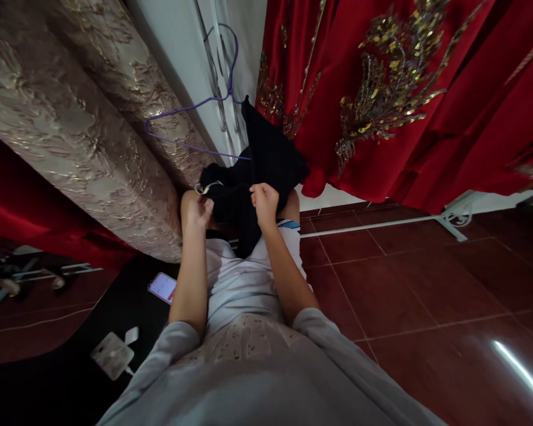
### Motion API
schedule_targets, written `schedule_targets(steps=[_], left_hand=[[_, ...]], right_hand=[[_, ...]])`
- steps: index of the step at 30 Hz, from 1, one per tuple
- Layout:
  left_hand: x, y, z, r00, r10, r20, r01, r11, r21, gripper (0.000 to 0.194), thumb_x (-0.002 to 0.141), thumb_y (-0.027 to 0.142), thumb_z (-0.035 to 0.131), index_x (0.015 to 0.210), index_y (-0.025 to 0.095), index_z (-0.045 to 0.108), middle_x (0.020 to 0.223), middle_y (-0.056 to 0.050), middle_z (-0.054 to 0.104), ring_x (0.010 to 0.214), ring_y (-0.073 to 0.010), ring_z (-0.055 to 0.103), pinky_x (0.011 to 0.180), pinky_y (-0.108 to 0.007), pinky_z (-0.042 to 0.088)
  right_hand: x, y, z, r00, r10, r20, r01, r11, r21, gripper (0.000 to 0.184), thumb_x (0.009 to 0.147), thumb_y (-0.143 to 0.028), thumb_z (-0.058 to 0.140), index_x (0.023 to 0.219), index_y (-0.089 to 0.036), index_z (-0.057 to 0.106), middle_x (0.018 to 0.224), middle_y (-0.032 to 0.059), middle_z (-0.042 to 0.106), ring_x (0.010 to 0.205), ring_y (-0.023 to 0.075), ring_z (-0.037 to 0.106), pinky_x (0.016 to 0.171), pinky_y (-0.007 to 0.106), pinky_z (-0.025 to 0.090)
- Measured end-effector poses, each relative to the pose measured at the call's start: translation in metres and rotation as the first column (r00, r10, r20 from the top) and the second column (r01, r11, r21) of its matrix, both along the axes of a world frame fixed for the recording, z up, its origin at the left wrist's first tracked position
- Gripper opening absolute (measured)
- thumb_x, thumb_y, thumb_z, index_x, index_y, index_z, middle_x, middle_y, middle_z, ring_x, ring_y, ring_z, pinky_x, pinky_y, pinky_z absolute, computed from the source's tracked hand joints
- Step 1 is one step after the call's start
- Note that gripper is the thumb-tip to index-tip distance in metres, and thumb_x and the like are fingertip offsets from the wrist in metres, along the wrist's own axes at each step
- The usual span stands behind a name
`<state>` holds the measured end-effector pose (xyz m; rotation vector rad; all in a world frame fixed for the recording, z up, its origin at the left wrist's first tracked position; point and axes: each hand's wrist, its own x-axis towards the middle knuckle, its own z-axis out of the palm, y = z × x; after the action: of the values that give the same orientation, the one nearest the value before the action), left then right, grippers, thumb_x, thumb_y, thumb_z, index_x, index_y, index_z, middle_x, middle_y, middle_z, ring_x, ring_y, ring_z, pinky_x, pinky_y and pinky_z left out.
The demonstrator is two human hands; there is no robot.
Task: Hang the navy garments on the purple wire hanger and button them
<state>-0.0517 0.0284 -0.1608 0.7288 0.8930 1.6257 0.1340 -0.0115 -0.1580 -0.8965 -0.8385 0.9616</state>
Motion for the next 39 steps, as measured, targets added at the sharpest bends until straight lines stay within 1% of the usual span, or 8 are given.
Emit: schedule_targets(steps=[6, 10, 12, 16, 20, 26, 32, 39], left_hand=[[0.04, -0.028, 0.041, 0.959, -0.093, -0.268, 0.182, 0.926, 0.33, 0.007, 0.095, 0.024, 0.069, 0.091, 0.018, 0.071, 0.095, -0.004, 0.068, 0.086, -0.0153, 0.067, 0.08, -0.022, 0.054], [0.055, -0.045, 0.068, 0.683, 0.171, -0.71, 0.394, 0.732, 0.556, 0.027, 0.097, 0.045, 0.07, 0.096, 0.018, 0.073, 0.1, -0.007, 0.069, 0.099, -0.0208, 0.065, 0.095, -0.03, 0.052], [0.054, -0.046, 0.06, 0.611, 0.19, -0.768, 0.461, 0.703, 0.541, 0.04, 0.102, 0.056, 0.058, 0.103, 0.018, 0.071, 0.105, -0.008, 0.069, 0.105, -0.0217, 0.064, 0.1, -0.033, 0.05], [0.031, -0.034, 0.016, 0.559, -0.118, -0.821, 0.592, 0.75, 0.295, 0.074, 0.101, 0.079, 0.029, 0.097, 0.017, 0.07, 0.094, -0.008, 0.07, 0.103, -0.0244, 0.066, 0.101, -0.036, 0.052], [0.004, -0.025, -0.013, 0.503, -0.267, -0.822, 0.626, 0.768, 0.134, 0.065, 0.093, 0.078, 0.053, 0.09, 0.015, 0.071, 0.093, -0.009, 0.072, 0.099, -0.0296, 0.066, 0.1, -0.039, 0.053], [-0.017, -0.018, -0.014, 0.462, -0.04, -0.886, 0.55, 0.797, 0.251, 0.046, 0.087, 0.047, 0.074, 0.12, 0.015, 0.069, 0.114, -0.009, 0.071, 0.108, -0.0314, 0.065, 0.098, -0.037, 0.052], [-0.063, -0.013, -0.008, 0.115, -0.226, -0.967, 0.645, 0.758, -0.1, 0.015, 0.085, 0.027, 0.078, 0.076, 0.018, 0.071, 0.068, -0.003, 0.065, 0.061, -0.0198, 0.057, 0.071, -0.028, 0.047], [-0.105, 0.011, 0.089, 0.611, -0.059, -0.79, 0.31, 0.936, 0.169, 0.026, 0.082, -0.005, 0.067, 0.066, 0.016, 0.063, 0.086, -0.005, 0.067, 0.103, -0.0205, 0.062, 0.102, -0.024, 0.044]], right_hand=[[0.015, 0.001, -0.007, 0.91, 0.053, 0.412, -0.154, 0.964, 0.218, 0.048, 0.075, -0.042, 0.079, 0.116, -0.023, 0.063, 0.122, 0.0067, 0.067, 0.117, 0.0216, 0.062, 0.105, 0.036, 0.049], [-0.007, -0.013, 0.005, 0.83, 0.273, 0.487, -0.419, 0.881, 0.221, 0.052, 0.081, -0.044, 0.074, 0.124, -0.019, 0.062, 0.129, 0.0097, 0.065, 0.126, 0.0265, 0.059, 0.116, 0.041, 0.044], [-0.007, -0.023, 0.015, 0.812, 0.324, 0.484, -0.451, 0.876, 0.17, 0.038, 0.084, -0.038, 0.068, 0.116, -0.017, 0.065, 0.118, 0.0086, 0.068, 0.117, 0.0263, 0.062, 0.108, 0.04, 0.05], [0.009, -0.032, 0.043, 0.725, 0.343, 0.598, -0.438, 0.899, 0.014, 0.006, 0.08, -0.022, 0.063, 0.077, -0.017, 0.062, 0.074, 0.0023, 0.059, 0.075, 0.0197, 0.06, 0.076, 0.034, 0.056], [-0.001, -0.005, 0.055, 0.775, 0.096, 0.624, -0.276, 0.941, 0.197, 0.008, 0.079, -0.014, 0.061, 0.072, -0.018, 0.059, 0.073, 0.0012, 0.059, 0.079, 0.0184, 0.062, 0.082, 0.032, 0.055], [-0.026, 0.046, 0.025, 0.894, -0.001, 0.449, -0.106, 0.971, 0.212, 0.011, 0.091, -0.022, 0.056, 0.097, -0.019, 0.065, 0.105, 0.0071, 0.071, 0.11, 0.0195, 0.067, 0.105, 0.033, 0.051], [0.056, 0.047, 0.025, 0.885, -0.139, 0.444, 0.028, 0.969, 0.247, 0.008, 0.087, -0.026, 0.063, 0.085, -0.018, 0.066, 0.089, 0.0053, 0.069, 0.092, 0.0188, 0.067, 0.093, 0.033, 0.055], [0.107, 0.067, 0.055, 0.759, -0.252, 0.6, 0.11, 0.958, 0.264, 0.013, 0.081, -0.023, 0.072, 0.073, -0.018, 0.064, 0.075, 0.0043, 0.063, 0.08, 0.0213, 0.064, 0.081, 0.039, 0.057]])
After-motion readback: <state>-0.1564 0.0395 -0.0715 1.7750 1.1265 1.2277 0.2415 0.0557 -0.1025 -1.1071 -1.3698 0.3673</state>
